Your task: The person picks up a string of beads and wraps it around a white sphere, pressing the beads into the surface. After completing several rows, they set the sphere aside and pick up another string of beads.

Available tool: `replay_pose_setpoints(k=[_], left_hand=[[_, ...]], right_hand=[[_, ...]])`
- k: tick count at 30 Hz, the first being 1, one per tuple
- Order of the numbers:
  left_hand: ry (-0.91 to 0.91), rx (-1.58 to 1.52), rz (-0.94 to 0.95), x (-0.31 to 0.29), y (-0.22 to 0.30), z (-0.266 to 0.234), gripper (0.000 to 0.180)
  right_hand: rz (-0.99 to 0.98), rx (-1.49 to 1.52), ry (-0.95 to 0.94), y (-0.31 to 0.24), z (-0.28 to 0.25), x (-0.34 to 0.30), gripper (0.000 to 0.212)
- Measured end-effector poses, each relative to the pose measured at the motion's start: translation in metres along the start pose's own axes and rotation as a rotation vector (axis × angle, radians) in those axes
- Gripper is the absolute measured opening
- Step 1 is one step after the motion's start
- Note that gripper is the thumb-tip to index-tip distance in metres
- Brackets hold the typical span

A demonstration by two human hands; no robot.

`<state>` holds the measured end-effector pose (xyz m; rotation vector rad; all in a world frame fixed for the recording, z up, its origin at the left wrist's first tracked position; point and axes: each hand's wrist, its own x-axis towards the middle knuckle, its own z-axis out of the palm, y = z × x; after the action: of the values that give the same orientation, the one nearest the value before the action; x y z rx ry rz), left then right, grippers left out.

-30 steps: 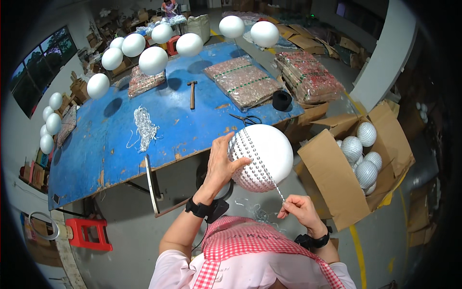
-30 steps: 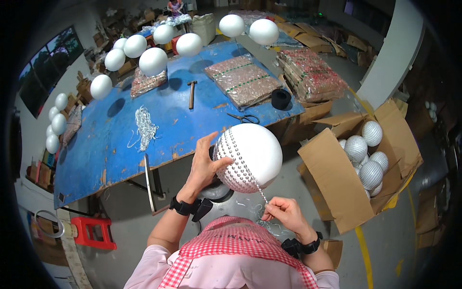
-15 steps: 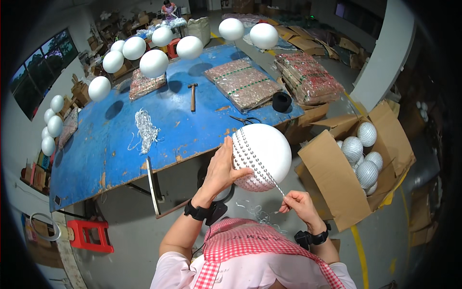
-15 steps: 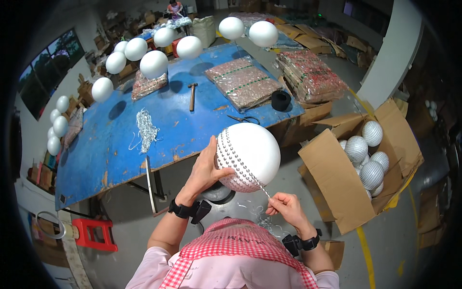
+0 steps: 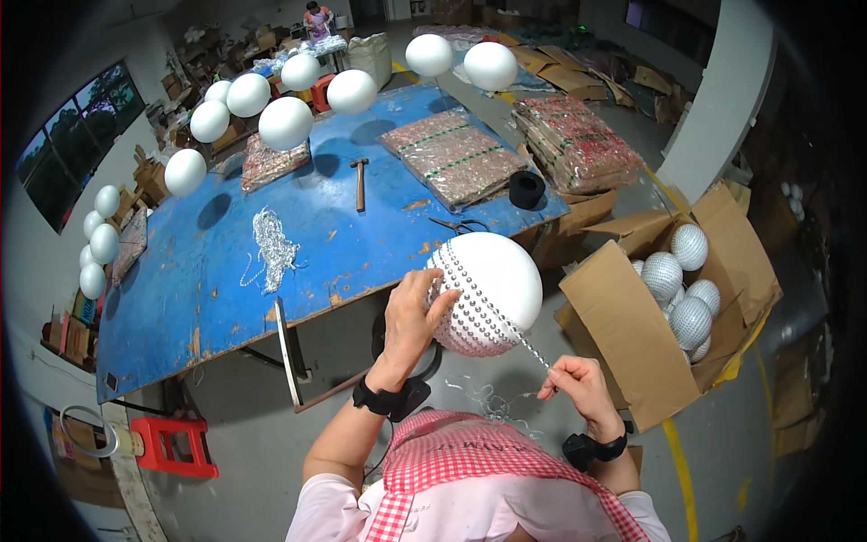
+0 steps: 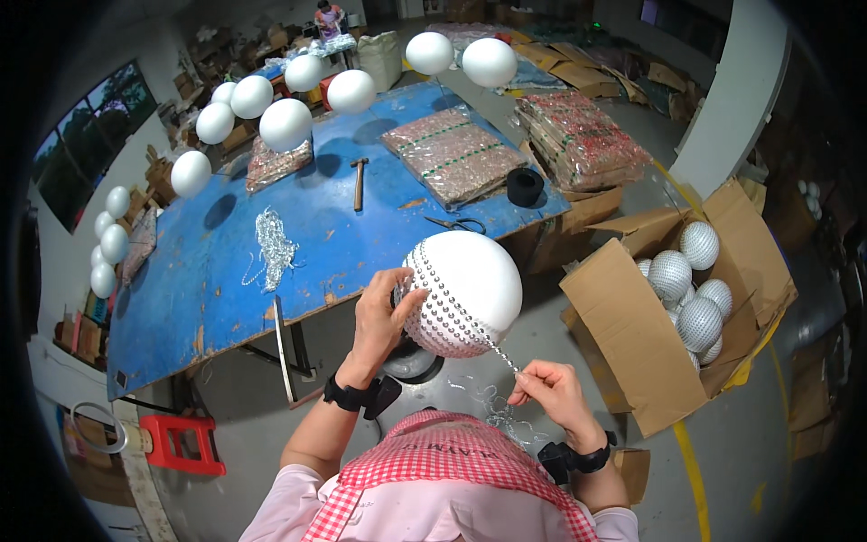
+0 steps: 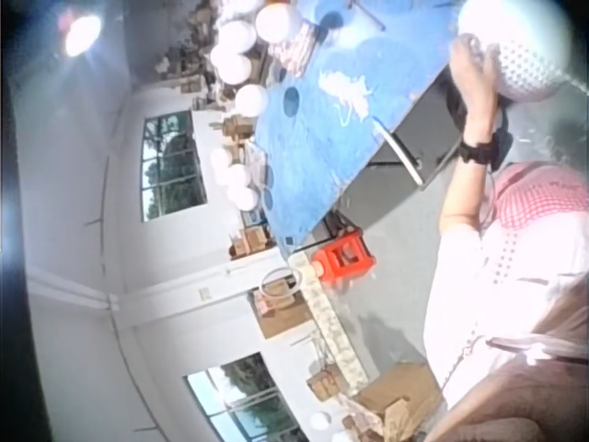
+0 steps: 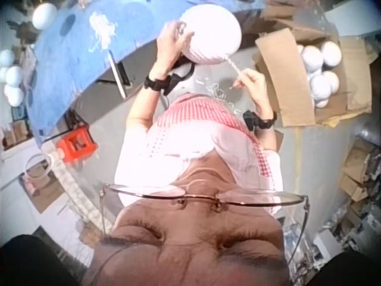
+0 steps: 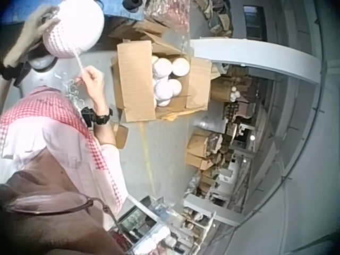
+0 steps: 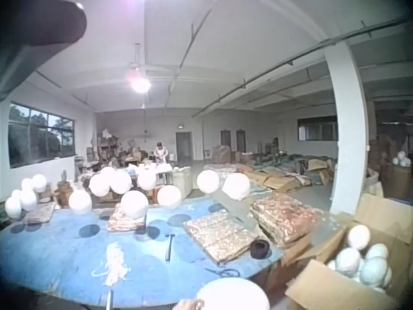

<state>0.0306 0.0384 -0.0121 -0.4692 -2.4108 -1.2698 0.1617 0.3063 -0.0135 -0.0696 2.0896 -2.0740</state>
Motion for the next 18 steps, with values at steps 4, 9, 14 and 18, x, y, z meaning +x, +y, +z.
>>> replay_pose_setpoints(k=[4,9,14,18], left_hand=[[-0.119,0.137,0.107,-0.001,-0.016,0.0,0.056],[-0.182,0.075,0.089,0.002,-0.011,0.003,0.099],[-0.088,0.115,0.01,0.0,-0.01,0.012,0.105],[0.015,0.067,0.028,0.002,-0.007,0.01,0.077]], right_hand=[[0.047,-0.029,-0.002,0.01,-0.004,0.006,0.022],[0.102,-0.012,0.003,0.017,-0.003,0.01,0.021],[0.059,-0.035,-0.032,0.005,0.003,0.008,0.022],[0.045,-0.058,-0.013,0.011,-0.003,0.013,0.022]])
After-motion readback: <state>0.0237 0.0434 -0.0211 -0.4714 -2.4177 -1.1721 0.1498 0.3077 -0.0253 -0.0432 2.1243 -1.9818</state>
